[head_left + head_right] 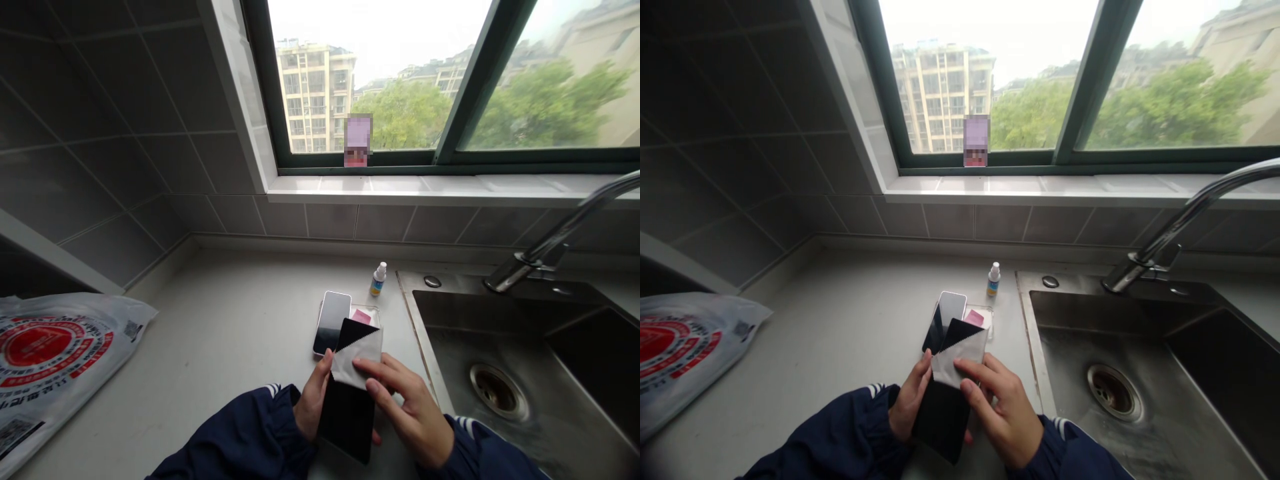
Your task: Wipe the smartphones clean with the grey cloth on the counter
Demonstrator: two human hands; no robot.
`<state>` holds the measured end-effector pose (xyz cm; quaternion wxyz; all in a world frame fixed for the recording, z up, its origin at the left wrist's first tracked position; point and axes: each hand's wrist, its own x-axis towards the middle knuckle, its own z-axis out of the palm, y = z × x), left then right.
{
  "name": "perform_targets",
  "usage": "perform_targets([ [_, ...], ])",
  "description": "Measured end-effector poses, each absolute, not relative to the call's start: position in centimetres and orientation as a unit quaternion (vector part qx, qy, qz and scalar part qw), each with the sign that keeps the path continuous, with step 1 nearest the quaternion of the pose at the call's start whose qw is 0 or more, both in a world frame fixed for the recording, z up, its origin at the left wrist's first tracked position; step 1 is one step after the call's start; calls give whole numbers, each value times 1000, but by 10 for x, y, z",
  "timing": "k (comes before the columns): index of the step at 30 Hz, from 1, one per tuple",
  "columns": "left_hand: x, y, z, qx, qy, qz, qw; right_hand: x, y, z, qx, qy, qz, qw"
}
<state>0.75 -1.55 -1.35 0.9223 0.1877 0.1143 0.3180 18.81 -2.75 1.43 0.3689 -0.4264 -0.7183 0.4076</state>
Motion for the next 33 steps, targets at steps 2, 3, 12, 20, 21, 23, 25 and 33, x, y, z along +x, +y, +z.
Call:
perform_targets([
  [2, 8, -16, -15, 193, 117, 323, 919, 189, -27, 15, -423, -691, 458, 365],
  [3, 8, -17, -15, 200, 118, 324, 917, 189, -26, 15, -422, -674, 486, 363],
  [12, 7, -17, -27, 205, 147, 304, 919, 188, -25, 7, -425, -595, 571, 374],
  [20, 12, -20, -20, 226, 174, 341, 896, 189, -27, 6, -420, -582, 618, 322],
  [21, 13, -20, -17, 231, 173, 354, 890, 189, -27, 7, -418, -588, 613, 321],
  [23, 13, -19, -13, 240, 168, 360, 886, 189, -26, 8, -410, -607, 601, 320],
  [25, 12, -19, -11, 243, 168, 358, 886, 189, -27, 9, -402, -619, 594, 321],
  [33, 11, -19, -13, 257, 166, 332, 892, 184, -29, 6, -427, -591, 599, 331],
])
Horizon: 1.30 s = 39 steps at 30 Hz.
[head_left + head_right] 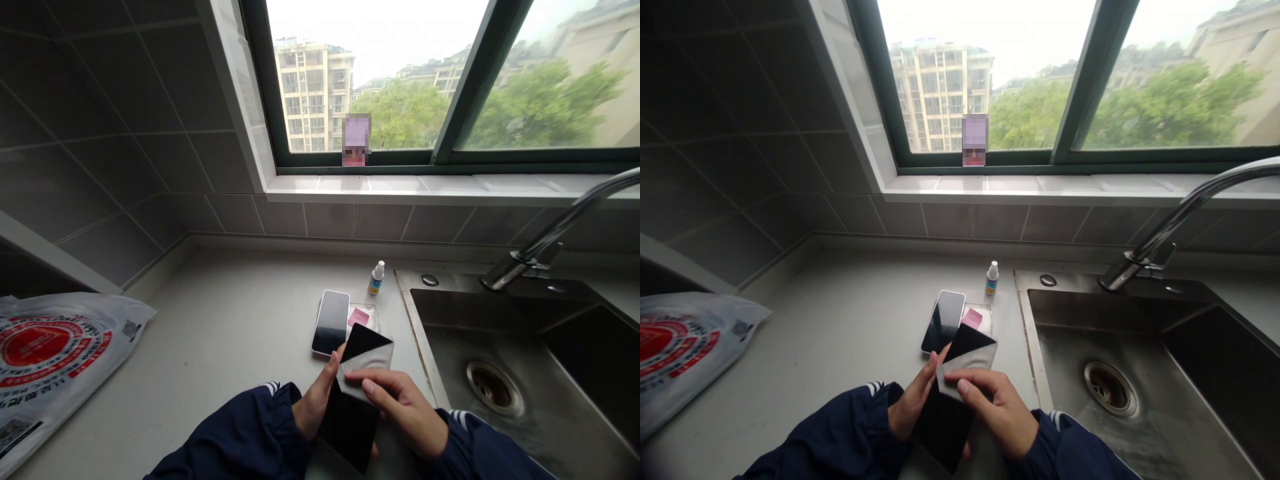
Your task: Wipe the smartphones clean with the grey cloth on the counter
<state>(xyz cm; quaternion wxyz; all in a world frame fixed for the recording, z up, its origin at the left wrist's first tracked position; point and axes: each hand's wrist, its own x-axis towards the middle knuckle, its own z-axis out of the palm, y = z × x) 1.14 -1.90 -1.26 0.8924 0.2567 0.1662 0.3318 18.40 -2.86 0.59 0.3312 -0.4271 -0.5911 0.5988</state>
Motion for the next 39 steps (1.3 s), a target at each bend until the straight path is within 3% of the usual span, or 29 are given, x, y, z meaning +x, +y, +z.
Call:
perform_targets([
  [12, 2, -21, -35, 262, 176, 203, 927, 191, -19, 12, -463, -570, 538, 414],
  [19, 11, -18, -18, 253, 150, 346, 891, 186, -27, 9, -402, -609, 596, 336],
  [24, 11, -16, -10, 265, 165, 345, 885, 186, -30, 13, -371, -654, 574, 325],
  [34, 5, -17, -5, 314, 275, 426, 803, 194, -31, 26, -267, -636, 654, 310],
  [39, 9, -17, -8, 278, 276, 417, 820, 198, -18, 22, -343, -583, 653, 339],
])
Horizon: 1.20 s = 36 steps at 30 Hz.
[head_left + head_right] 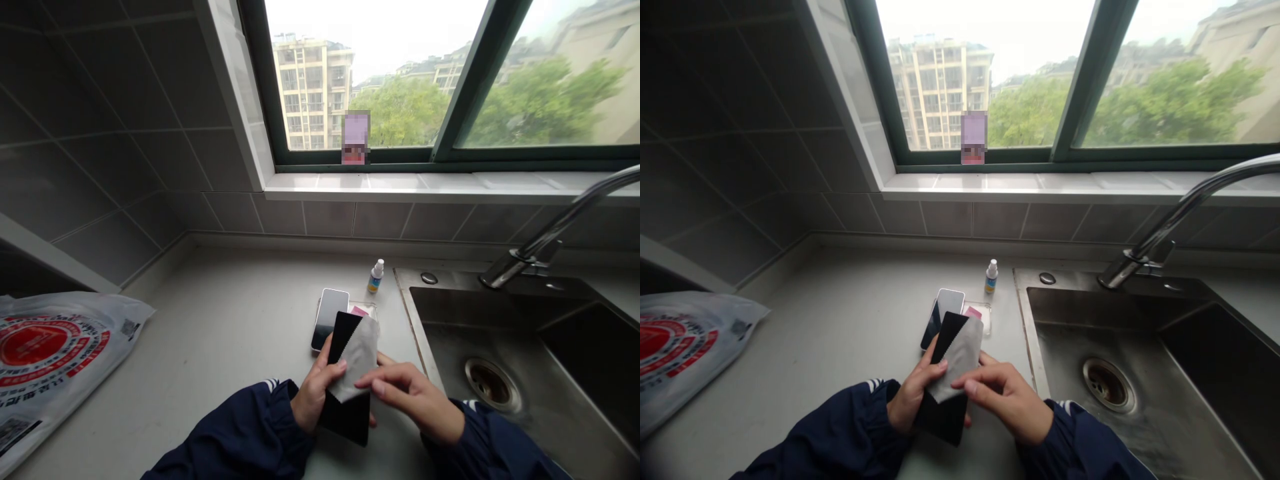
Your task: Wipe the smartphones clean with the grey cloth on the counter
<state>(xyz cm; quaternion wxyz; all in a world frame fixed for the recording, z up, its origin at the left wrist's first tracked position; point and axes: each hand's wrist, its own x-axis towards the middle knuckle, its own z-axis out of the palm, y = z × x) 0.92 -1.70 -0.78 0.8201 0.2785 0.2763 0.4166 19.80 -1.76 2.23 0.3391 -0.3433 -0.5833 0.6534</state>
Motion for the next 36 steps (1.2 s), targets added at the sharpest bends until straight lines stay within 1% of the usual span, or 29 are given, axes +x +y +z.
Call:
perform_targets([
  [3, 10, -18, -13, 287, 244, 414, 828, 199, -10, 11, -466, -467, 623, 421],
  [6, 10, -19, -15, 287, 244, 427, 822, 201, -7, 1, -512, -428, 597, 445],
  [9, 10, -19, -13, 285, 247, 423, 824, 200, -8, -2, -509, -435, 597, 442],
  [13, 10, -20, -6, 294, 237, 390, 840, 193, -12, 1, -486, -432, 630, 426],
  [17, 8, -23, -2, 332, 243, 368, 834, 187, -16, 1, -470, -420, 655, 418],
  [33, 8, -24, -8, 355, 230, 353, 834, 187, -13, 4, -464, -296, 682, 481],
  [36, 8, -23, -8, 366, 231, 359, 827, 184, -16, 2, -463, -284, 690, 478],
])
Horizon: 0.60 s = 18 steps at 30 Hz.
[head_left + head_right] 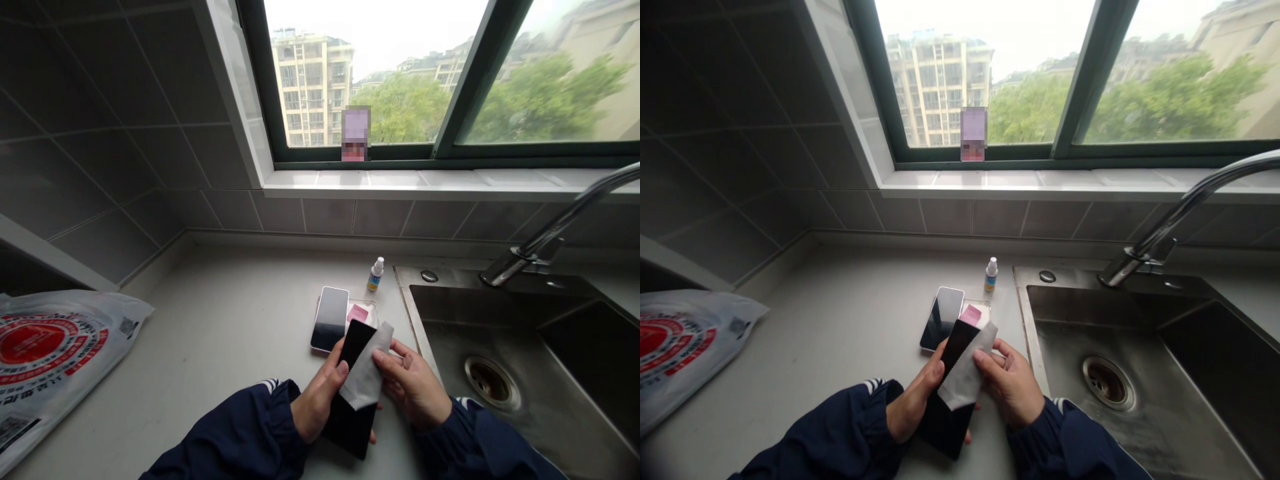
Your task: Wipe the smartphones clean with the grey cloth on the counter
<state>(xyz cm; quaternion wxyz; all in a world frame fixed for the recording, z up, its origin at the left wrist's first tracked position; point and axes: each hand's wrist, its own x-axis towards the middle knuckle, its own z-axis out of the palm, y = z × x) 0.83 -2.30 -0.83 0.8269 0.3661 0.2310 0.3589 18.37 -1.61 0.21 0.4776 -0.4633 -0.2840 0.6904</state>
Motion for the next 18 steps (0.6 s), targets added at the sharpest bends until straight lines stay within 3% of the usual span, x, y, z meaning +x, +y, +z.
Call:
perform_targets([
  [10, 13, -21, -9, 331, 190, 387, 839, 181, -20, 1, -412, -329, 737, 423],
  [18, 10, -21, -9, 345, 207, 366, 839, 177, -21, -5, -435, -331, 707, 449],
])
